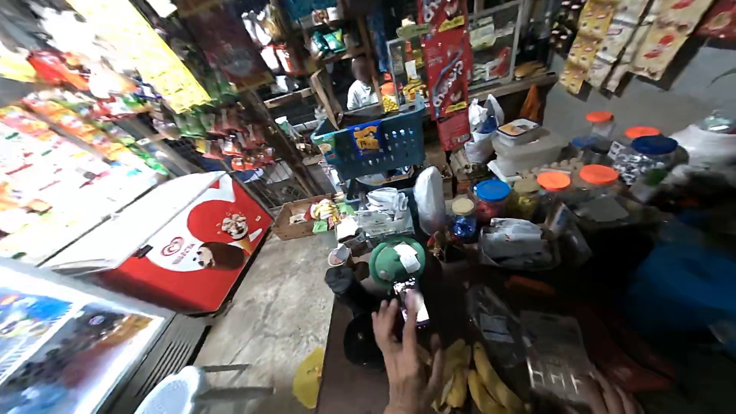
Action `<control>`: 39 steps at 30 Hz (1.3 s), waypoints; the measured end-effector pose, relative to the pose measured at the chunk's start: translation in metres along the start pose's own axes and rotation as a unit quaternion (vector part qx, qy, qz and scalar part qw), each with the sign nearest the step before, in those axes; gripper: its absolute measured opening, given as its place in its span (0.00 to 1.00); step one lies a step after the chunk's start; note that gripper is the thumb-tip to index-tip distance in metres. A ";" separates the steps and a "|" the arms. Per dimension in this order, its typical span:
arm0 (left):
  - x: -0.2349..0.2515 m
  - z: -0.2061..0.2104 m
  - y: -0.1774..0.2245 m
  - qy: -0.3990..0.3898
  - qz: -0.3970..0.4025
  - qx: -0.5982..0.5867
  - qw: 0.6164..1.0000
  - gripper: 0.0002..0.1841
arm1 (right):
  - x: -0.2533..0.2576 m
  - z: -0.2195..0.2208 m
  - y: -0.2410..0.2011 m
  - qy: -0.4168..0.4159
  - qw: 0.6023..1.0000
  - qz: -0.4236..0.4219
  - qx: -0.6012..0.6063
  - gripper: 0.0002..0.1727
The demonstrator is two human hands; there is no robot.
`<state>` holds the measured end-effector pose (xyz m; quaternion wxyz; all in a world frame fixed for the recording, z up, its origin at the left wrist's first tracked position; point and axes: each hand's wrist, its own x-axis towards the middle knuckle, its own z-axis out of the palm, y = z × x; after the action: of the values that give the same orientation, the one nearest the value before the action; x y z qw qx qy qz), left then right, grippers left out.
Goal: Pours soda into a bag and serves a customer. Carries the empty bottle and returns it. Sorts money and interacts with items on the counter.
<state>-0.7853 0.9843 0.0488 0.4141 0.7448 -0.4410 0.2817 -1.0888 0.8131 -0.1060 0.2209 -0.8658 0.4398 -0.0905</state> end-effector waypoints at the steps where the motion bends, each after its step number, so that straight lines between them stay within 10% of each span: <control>1: -0.001 -0.004 0.001 -0.005 -0.003 -0.002 1.000 0.33 | 0.001 0.003 0.003 0.008 1.000 0.000 0.001 0.39; 25: -0.077 -0.033 0.005 -0.207 -0.028 -0.045 0.977 0.34 | 0.011 0.003 -0.019 -0.086 0.992 0.080 -0.042 0.27; 33: -0.099 -0.038 -0.005 -0.253 -0.036 -0.075 0.964 0.32 | -0.021 0.004 -0.003 0.006 0.994 0.087 -0.061 0.24; 39: -0.106 -0.055 -0.017 -0.286 -0.048 -0.105 0.951 0.30 | -0.006 0.000 -0.056 0.115 0.991 -0.060 0.012 0.22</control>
<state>-0.8216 1.0814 -0.0135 0.3596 0.7667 -0.5318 -0.0116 -1.0515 0.8466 -0.0794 0.1733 -0.8718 0.4083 -0.2077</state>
